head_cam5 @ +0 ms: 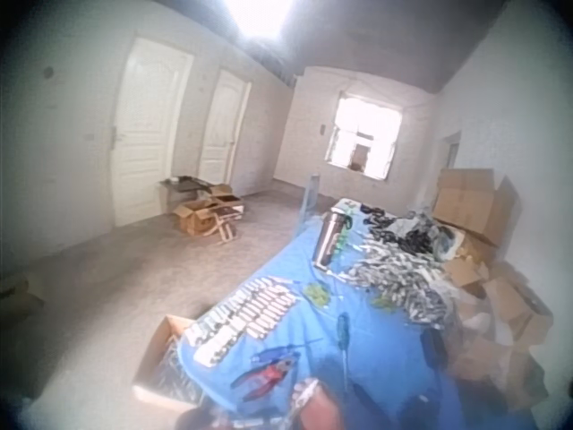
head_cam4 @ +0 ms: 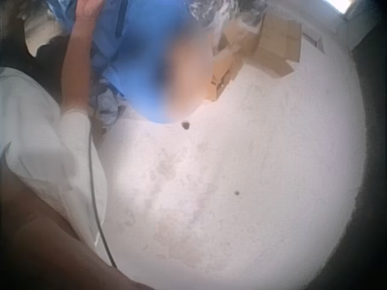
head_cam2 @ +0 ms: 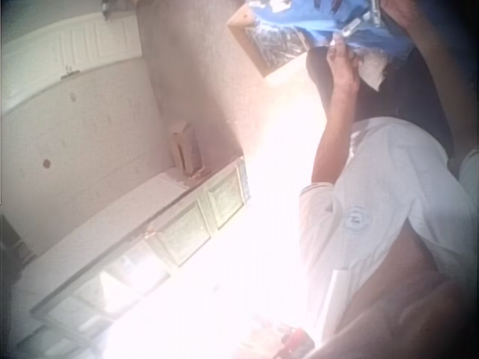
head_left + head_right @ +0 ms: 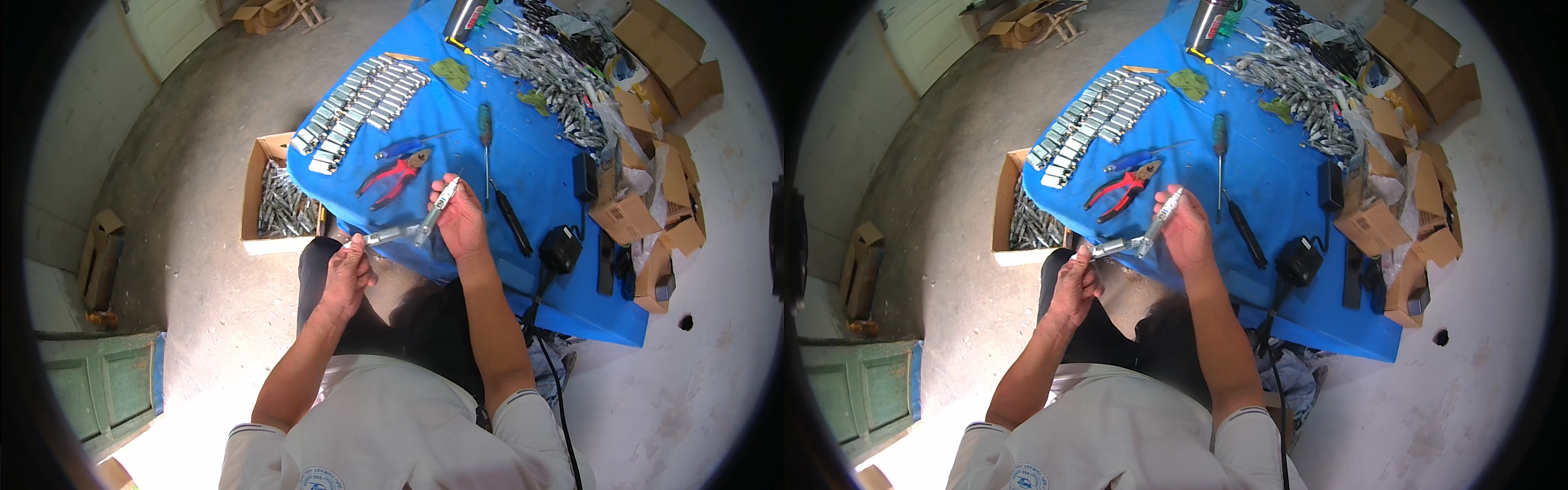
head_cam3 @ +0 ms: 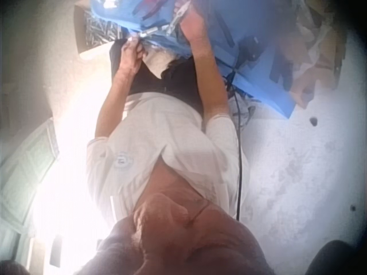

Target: The person sits at a blue table and uses a screwdriver to pry open cylindrical battery casings. They remove internal components and place the opened batteries into a cardboard box on the floor. The person repeatedly picks up batteries, opens them, and discards the casings.

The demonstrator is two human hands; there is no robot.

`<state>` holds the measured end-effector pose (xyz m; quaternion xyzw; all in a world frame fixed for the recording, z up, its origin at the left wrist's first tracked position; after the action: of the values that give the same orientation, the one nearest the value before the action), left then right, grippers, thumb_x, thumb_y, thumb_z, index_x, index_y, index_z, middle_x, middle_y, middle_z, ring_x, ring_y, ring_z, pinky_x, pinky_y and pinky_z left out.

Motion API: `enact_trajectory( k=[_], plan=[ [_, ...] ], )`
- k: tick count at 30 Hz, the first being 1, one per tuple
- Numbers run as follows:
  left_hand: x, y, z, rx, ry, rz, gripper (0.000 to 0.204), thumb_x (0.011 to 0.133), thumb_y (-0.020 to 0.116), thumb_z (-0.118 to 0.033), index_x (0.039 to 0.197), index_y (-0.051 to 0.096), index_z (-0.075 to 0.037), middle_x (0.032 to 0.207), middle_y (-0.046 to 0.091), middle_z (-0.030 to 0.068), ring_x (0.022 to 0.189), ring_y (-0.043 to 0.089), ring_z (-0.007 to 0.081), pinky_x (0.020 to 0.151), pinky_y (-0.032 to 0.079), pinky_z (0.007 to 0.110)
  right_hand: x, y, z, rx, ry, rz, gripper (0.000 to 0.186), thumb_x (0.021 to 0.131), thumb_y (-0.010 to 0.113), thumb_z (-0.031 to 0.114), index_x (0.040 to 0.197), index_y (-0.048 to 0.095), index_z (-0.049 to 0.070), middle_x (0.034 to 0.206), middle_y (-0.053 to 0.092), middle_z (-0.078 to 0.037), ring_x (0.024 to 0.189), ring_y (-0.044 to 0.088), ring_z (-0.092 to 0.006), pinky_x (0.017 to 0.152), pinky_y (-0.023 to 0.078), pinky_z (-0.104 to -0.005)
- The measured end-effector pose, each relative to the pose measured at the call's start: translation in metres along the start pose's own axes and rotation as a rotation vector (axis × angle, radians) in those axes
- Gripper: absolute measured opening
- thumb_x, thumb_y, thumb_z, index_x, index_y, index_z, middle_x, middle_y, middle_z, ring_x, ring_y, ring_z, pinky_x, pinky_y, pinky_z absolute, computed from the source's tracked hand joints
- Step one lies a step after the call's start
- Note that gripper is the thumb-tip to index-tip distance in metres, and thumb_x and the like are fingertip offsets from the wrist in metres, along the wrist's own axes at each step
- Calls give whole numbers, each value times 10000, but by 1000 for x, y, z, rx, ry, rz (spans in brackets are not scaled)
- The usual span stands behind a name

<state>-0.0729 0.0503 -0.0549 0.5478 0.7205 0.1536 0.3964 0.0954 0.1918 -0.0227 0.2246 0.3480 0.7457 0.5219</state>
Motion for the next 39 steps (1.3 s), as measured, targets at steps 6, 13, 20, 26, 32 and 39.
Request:
enact_trajectory(
  k=[6,13,20,26,32,39],
  plan=[
    [-1,-8,-2,-66,-33,-85,368,872,662,-386,699,421,-168,551,290,-71,461,277,66,470,353,258,-2,-3,4,-50,-29,-8,268,964,486,195,1154,552,19,1020,621,-133,877,595,-232,779,496,-369],
    [-2,-89,-26,-66,31,-257,417,894,586,-480,862,564,-65,528,253,-78,426,230,58,455,334,247,5,-11,16,-269,-102,-173,259,951,529,159,1131,539,-27,990,629,-155,854,609,-210,796,503,-329],
    [31,-228,-10,-100,11,-512,500,875,573,-542,901,559,-43,498,230,-75,395,222,65,444,330,249,4,3,7,-661,-246,-447,319,959,512,208,1171,508,-30,1005,615,-138,882,586,-180,810,488,-298],
    [100,-296,4,7,-62,-787,532,848,600,-563,848,588,-30,505,285,-55,393,285,80,403,336,252,-8,-15,12,-759,-351,-580,321,965,488,233,1175,505,-10,999,610,-128,889,581,-177,803,488,-299],
    [181,-355,29,374,-87,-971,560,863,585,-544,796,655,8,542,471,11,424,452,128,383,424,284,-16,-1,9,-852,-403,-713,327,967,477,211,1205,475,-12,979,586,-120,878,579,-174,777,486,-286],
    [271,-382,62,1008,-77,-854,589,804,628,-541,785,649,47,624,623,162,552,630,267,536,507,399,-15,16,10,-1173,-326,-763,365,975,457,261,1210,469,-19,929,570,-87,792,544,-128,722,460,-247]
  ],
)
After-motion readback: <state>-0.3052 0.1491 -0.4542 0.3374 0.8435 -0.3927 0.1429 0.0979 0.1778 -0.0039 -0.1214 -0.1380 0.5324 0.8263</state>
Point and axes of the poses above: each hand's wrist, its own x-axis towards the middle knuckle, its own y-axis out of the palm, z = x × y, the point moved 4 cm from there along x, towards the middle knuckle
